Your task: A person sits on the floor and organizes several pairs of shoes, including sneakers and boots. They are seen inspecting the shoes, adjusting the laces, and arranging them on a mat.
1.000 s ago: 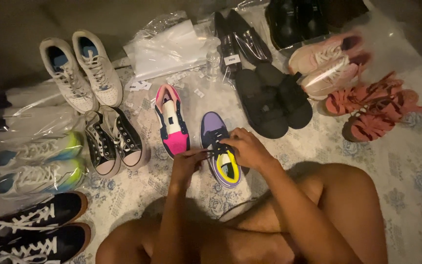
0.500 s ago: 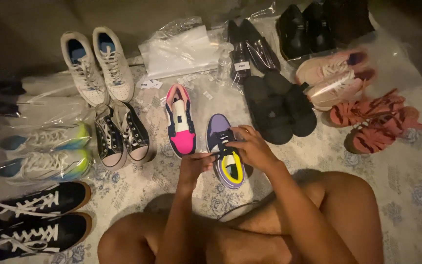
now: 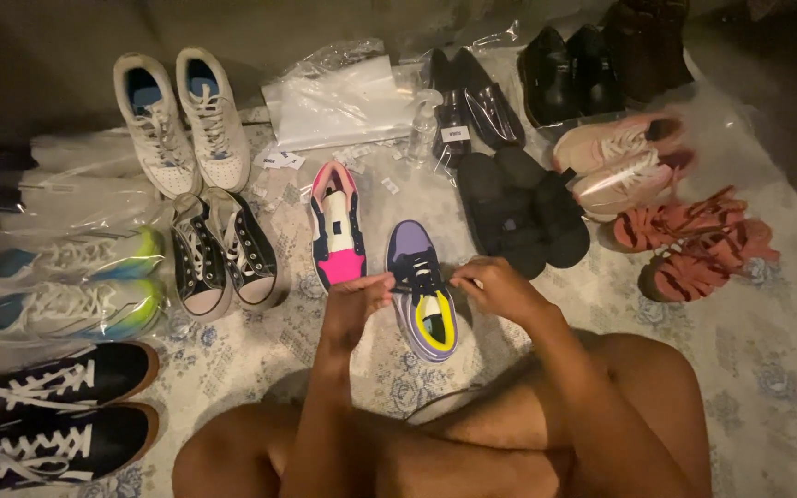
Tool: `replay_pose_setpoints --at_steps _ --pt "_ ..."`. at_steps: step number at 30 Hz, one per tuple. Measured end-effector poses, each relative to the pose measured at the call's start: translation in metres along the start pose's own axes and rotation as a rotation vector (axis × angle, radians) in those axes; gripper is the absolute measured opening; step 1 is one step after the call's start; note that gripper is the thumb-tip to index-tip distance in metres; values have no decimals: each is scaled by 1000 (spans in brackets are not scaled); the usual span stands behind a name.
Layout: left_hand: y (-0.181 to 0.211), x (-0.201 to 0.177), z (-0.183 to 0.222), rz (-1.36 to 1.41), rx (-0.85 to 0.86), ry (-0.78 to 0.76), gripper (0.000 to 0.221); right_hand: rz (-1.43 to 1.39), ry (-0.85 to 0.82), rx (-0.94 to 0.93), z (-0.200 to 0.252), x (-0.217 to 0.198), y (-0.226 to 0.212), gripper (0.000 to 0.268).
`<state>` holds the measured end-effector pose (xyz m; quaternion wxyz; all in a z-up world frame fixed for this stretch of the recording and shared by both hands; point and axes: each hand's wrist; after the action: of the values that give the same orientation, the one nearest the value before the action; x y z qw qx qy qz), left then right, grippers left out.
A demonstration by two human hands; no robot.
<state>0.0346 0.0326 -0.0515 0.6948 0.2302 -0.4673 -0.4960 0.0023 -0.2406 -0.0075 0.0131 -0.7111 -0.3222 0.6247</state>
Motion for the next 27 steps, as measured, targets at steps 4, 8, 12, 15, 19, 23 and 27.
replay_pose_setpoints --at_steps 4,8,12,15,19,23,27 --pt "-2 1 -8 -54 98 34 28 -55 -65 -16 -3 1 11 11" --pt "-22 -5 -23 -267 296 54 16 -177 -45 10 4 8 16 11" --pt "-40 -7 -34 -270 377 36 12 -372 -39 76 13 11 13 13" --pt "-34 2 -25 -359 476 16 11 -472 -46 94 14 15 16 14" --pt "-29 3 -27 -577 355 62 11 -481 -2 130 14 24 30 17" --pt "-27 -14 -31 -279 102 -52 25 -433 105 193 9 35 38 16" --pt "-9 -9 -17 -117 35 -3 27 -533 113 247 10 55 47 13"
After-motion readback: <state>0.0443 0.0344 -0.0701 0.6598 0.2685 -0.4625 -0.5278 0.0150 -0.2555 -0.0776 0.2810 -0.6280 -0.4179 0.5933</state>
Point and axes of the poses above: each hand's wrist, its own z-axis away from the middle knuckle, its own x-axis out of the palm, y = z × x, and after that the axes turned 12 degrees about z, right-handed
